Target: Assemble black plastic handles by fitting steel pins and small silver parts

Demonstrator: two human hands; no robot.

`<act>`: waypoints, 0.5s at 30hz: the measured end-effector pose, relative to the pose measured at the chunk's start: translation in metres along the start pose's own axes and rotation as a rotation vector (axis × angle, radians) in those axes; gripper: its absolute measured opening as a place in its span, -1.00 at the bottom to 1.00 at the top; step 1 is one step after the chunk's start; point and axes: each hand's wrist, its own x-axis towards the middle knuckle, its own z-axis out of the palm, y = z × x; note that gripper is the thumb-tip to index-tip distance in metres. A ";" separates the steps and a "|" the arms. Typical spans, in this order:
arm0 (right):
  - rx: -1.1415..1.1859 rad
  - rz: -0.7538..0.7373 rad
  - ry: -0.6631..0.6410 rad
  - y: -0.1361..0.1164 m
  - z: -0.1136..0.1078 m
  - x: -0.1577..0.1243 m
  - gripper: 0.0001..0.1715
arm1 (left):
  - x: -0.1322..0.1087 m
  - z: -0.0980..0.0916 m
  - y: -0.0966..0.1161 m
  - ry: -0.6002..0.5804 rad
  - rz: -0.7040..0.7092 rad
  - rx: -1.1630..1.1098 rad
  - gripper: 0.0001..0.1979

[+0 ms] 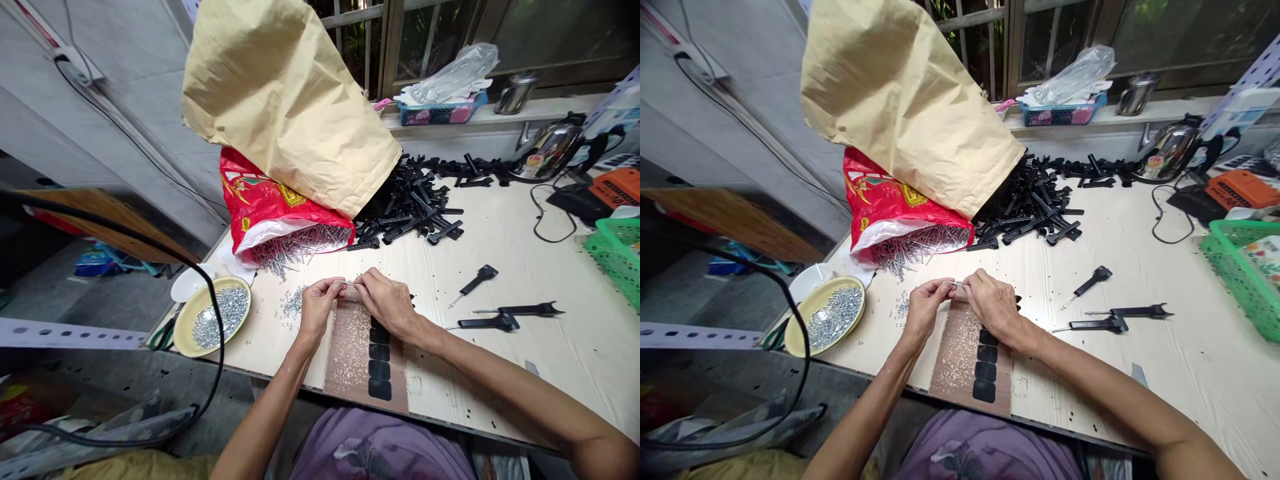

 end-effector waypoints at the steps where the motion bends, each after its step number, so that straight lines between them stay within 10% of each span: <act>1: 0.084 0.033 -0.045 0.002 0.000 0.000 -0.73 | 0.001 -0.001 0.000 -0.014 0.001 0.020 -0.72; 15: -0.066 -0.082 0.013 0.018 0.001 -0.016 -0.70 | -0.003 0.007 -0.002 -0.104 -0.113 0.070 -0.71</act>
